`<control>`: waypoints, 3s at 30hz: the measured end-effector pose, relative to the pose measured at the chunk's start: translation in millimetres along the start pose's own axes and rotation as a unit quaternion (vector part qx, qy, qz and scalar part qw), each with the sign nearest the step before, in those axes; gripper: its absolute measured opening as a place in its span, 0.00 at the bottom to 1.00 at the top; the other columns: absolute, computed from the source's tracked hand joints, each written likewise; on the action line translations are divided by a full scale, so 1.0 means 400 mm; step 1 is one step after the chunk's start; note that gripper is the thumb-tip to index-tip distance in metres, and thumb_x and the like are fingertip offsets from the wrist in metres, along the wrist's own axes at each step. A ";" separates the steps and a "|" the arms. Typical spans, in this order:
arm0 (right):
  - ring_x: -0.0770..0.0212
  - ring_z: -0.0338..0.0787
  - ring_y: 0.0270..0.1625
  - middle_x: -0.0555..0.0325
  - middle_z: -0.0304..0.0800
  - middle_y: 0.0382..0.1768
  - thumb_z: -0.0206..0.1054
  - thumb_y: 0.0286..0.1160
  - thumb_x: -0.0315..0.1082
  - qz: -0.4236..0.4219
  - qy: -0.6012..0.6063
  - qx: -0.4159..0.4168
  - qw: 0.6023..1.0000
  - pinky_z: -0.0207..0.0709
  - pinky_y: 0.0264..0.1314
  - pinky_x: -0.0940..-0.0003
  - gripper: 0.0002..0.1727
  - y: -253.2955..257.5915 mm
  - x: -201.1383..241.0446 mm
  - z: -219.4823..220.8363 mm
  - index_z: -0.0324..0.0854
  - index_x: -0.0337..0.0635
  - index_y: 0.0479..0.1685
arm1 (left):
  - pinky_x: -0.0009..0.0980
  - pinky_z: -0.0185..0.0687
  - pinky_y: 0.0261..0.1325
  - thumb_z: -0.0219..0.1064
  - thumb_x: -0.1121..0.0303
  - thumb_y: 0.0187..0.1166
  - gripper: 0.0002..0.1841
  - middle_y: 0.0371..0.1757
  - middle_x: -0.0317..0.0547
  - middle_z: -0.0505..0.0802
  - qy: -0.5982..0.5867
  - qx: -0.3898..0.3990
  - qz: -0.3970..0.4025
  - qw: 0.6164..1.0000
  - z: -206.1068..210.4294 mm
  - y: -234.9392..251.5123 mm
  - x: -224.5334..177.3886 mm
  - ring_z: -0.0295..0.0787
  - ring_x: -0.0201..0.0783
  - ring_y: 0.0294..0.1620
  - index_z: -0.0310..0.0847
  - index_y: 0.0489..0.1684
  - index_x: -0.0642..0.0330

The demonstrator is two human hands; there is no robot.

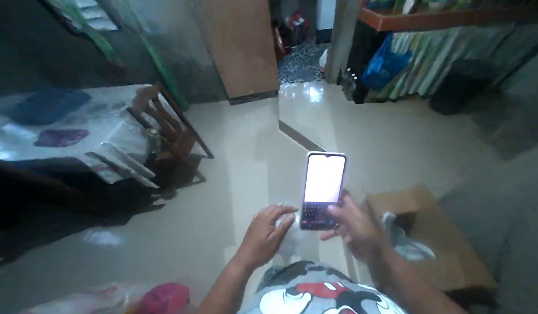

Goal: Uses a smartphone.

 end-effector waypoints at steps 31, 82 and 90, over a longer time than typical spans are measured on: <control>0.46 0.94 0.55 0.40 0.85 0.64 0.44 0.79 0.23 -0.013 0.047 -0.041 0.998 0.94 0.41 0.54 0.32 0.792 0.067 0.123 0.50 0.44 0.86 | 0.42 0.77 0.76 0.54 0.62 0.85 0.20 0.63 0.39 0.90 -0.253 0.061 0.022 0.965 -0.333 0.712 0.434 0.83 0.35 0.69 0.86 0.69 0.54; 0.47 0.93 0.58 0.40 0.84 0.65 0.45 0.82 0.23 -0.039 0.024 -0.030 0.998 0.92 0.50 0.53 0.31 0.841 0.070 0.136 0.51 0.45 0.86 | 0.43 0.75 0.69 0.61 0.53 0.80 0.16 0.45 0.27 0.90 -0.151 -0.020 0.028 0.988 -0.351 0.738 0.435 0.83 0.29 0.57 0.93 0.50 0.47; 0.46 0.94 0.55 0.39 0.86 0.62 0.42 0.87 0.27 -0.031 0.018 -0.054 0.998 0.93 0.46 0.53 0.27 0.854 0.066 0.132 0.54 0.45 0.86 | 0.43 0.73 0.70 0.59 0.53 0.80 0.17 0.46 0.26 0.89 -0.146 -0.007 0.030 0.989 -0.354 0.744 0.440 0.82 0.29 0.58 0.93 0.52 0.45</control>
Point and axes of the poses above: each hand's wrist, its own y-axis towards the middle knuckle, its own z-axis out of the palm, x = y × z, the point moved 5 cm from there along y, towards the middle knuckle
